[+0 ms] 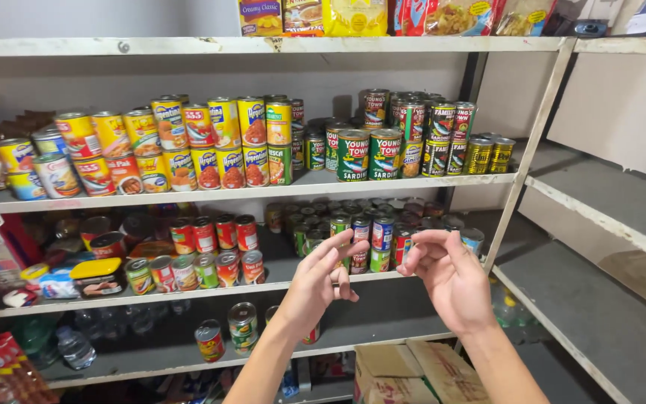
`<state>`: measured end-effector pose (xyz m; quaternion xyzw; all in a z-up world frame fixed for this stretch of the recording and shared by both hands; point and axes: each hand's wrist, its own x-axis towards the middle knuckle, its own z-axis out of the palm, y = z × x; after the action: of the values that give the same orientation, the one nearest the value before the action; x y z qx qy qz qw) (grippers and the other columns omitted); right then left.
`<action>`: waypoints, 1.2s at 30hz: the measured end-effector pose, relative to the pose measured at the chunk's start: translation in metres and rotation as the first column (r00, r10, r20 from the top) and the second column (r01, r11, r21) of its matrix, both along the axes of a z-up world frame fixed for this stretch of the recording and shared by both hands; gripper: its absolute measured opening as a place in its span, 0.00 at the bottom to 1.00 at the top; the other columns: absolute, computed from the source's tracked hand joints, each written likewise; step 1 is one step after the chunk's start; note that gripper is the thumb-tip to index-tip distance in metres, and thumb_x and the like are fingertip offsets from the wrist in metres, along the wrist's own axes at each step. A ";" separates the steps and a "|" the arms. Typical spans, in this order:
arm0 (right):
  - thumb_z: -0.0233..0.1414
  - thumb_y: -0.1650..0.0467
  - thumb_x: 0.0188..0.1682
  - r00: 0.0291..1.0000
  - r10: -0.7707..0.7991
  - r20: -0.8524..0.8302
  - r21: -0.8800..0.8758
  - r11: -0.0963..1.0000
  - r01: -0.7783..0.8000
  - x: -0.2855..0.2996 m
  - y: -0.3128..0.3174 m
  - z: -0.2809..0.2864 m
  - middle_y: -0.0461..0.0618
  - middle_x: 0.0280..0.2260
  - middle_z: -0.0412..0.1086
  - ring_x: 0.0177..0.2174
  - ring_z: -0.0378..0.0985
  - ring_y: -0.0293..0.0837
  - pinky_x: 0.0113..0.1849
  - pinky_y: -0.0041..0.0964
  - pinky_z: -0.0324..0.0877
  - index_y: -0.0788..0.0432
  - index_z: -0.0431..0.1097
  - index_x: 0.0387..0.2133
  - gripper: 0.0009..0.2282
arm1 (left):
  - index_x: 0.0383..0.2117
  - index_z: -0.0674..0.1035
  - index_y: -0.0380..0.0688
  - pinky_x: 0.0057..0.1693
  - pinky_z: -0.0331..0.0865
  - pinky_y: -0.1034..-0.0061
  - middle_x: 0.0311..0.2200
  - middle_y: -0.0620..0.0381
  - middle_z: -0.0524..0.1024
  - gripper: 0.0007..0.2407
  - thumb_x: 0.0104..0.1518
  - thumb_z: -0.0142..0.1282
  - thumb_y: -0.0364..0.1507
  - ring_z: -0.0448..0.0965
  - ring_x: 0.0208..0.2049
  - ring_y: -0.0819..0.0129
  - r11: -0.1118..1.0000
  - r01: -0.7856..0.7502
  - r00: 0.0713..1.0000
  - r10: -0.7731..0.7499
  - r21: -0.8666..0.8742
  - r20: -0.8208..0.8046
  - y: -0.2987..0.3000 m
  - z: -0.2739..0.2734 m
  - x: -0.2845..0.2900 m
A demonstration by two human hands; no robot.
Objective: Organize and restock canned sardines on store shelves.
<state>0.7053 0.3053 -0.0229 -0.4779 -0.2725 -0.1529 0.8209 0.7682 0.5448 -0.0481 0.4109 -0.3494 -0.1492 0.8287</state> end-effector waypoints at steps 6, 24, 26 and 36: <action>0.35 0.60 0.64 1.000 -0.005 -0.017 -0.010 1.000 0.005 0.048 -0.004 0.002 0.58 0.31 0.73 0.35 0.75 0.52 0.44 0.50 0.70 0.68 0.71 0.45 0.23 | 0.67 0.64 0.41 0.40 0.77 0.69 0.63 0.44 0.70 0.26 0.63 0.50 0.38 0.72 0.25 0.75 1.000 -0.008 1.000 0.009 0.013 -0.030 -0.010 0.009 0.040; 0.32 0.59 0.63 0.994 -0.101 0.051 -0.041 0.994 0.103 0.223 0.033 0.032 0.57 0.31 0.73 0.34 0.76 0.49 0.43 0.47 0.71 0.69 0.69 0.45 0.24 | 0.65 0.65 0.41 0.43 0.77 0.74 0.62 0.50 0.72 0.24 0.63 0.49 0.35 0.74 0.29 0.77 0.997 -0.019 0.993 0.010 0.076 0.116 0.008 0.048 0.217; 0.33 0.60 0.64 0.989 -0.119 0.085 -0.075 0.989 0.126 0.237 0.040 0.045 0.57 0.31 0.73 0.35 0.76 0.49 0.43 0.46 0.71 0.69 0.69 0.45 0.23 | 0.65 0.67 0.40 0.43 0.76 0.73 0.61 0.50 0.73 0.24 0.63 0.50 0.34 0.75 0.32 0.76 0.991 -0.088 0.987 0.073 0.097 0.144 0.004 0.054 0.232; 0.42 0.65 0.60 0.865 -0.399 0.306 -0.462 0.732 0.501 0.297 0.059 0.133 0.49 0.31 0.75 0.33 0.77 0.37 0.39 0.33 0.73 0.65 0.71 0.45 0.15 | 0.60 0.69 0.35 0.62 0.66 0.61 0.56 0.42 0.72 0.23 0.57 0.58 0.25 0.72 0.58 0.49 0.586 -0.809 0.402 0.595 -0.034 0.696 -0.035 0.069 0.272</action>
<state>1.0027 0.3646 0.1101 -0.7193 -0.2548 -0.3110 0.5666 1.0399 0.5093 0.0206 0.6679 -0.3717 0.3169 0.5615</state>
